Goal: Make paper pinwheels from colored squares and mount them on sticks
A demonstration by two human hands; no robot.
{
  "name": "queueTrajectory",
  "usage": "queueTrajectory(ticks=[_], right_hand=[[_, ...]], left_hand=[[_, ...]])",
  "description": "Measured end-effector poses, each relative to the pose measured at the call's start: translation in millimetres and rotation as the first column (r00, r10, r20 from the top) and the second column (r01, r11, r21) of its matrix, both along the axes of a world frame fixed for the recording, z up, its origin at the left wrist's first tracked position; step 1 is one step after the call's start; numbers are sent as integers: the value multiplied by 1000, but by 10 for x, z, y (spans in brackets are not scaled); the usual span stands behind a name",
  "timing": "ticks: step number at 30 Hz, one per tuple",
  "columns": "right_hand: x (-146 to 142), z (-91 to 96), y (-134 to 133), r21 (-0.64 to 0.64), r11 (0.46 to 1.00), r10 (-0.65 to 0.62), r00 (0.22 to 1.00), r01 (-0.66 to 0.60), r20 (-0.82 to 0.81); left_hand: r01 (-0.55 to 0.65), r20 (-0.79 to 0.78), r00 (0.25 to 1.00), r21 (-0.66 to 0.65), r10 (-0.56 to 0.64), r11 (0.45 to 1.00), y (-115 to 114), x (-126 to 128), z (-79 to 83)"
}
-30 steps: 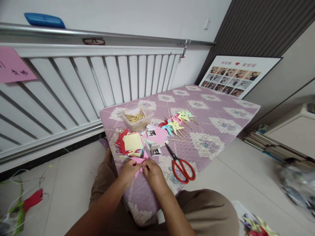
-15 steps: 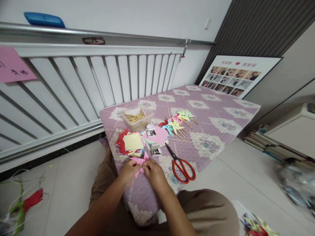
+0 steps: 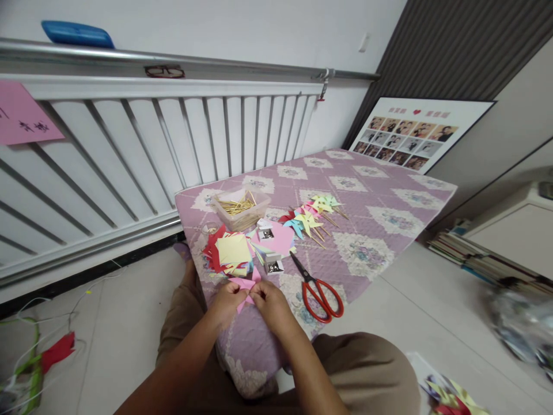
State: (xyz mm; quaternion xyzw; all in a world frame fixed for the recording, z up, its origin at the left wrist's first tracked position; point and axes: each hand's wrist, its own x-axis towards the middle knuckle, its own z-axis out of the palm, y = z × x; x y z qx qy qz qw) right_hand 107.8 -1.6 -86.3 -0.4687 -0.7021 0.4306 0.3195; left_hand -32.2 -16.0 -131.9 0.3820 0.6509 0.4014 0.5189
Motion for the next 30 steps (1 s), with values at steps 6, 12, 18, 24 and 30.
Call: queueTrajectory(ticks=[6,12,18,24,30], right_hand=[[-7,-1,6,-118,992,-40,998,35,-44],[-2,-9,18,-85,977,-197,980,193,-37],[31,-61,34,-113,968,-234,968,223,-93],[47,-81,29,-326,945,-123,945,19,-302],[29,-34,-11,-427,903,-126,926,-42,-356]], left_hand=[[-13,-4,1000,10,14,1000,-13,10,-44],[3,21,1000,24,-4,1000,-18,32,-53],[9,16,1000,25,-9,1000,-28,27,-69],[74,72,995,28,-76,997,-8,-4,-145],[69,74,995,18,-70,997,-31,7,-84]])
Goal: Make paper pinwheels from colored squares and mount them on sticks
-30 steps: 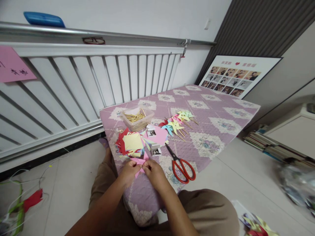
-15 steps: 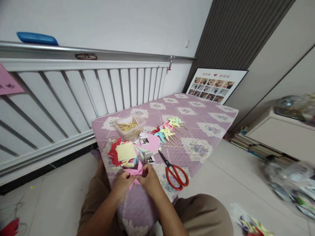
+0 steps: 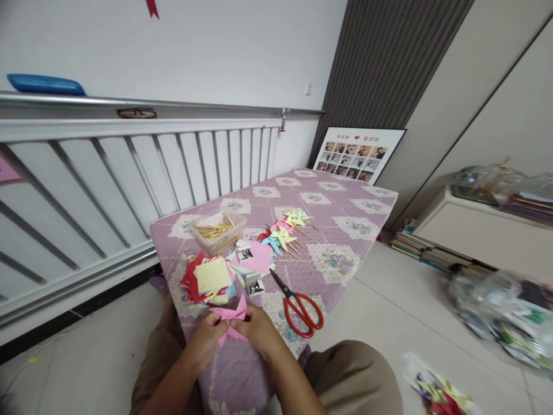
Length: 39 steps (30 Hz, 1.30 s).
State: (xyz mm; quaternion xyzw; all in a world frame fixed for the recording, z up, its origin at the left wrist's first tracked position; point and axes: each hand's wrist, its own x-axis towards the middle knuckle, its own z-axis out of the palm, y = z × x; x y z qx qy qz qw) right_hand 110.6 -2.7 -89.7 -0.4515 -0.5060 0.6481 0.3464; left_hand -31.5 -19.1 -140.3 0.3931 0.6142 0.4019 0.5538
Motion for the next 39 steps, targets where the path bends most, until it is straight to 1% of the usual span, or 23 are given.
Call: queueTrajectory(ticks=[3,6,10,14,16,19,24,26,31,36,39], right_hand=[[4,26,-12,-9,1000,-7,1000,7,-9],[6,24,-18,-23,1000,-11,1000,11,-13],[6,-19,-21,-36,999,-19,1000,18,-14],[15,-44,-21,-38,999,-23,1000,23,-14],[24,-45,-21,-41,999,-24,1000,24,-11],[38,-58,-19,-45,999,-23,1000,23,-10],[42,-122,-7,-53,998,-39,999,39,-2],[43,-135,-4,-54,998,-40,999,40,-5],[49,-99,-12,-55,998,-32,999,31,-11],[42,-49,-32,-53,998,-34,999,33,-17],[36,-54,-34,-64,997,-40,999,39,-16]], left_hand=[[-5,40,999,19,5,1000,-16,9,2],[-16,75,997,33,13,999,-25,2,-38],[0,68,998,44,-3,999,-36,-4,-79],[-25,17,1000,63,24,998,-47,17,-47],[-32,13,999,73,32,997,-50,28,-25],[-28,22,999,53,27,998,-54,37,-7],[-45,-5,999,67,45,997,-50,37,-20],[-32,2,999,70,32,997,-47,33,-32],[-18,-13,1000,41,19,999,-61,29,-3],[-19,-4,1000,64,19,998,-80,46,68],[-8,-21,1000,68,10,998,-83,53,91]])
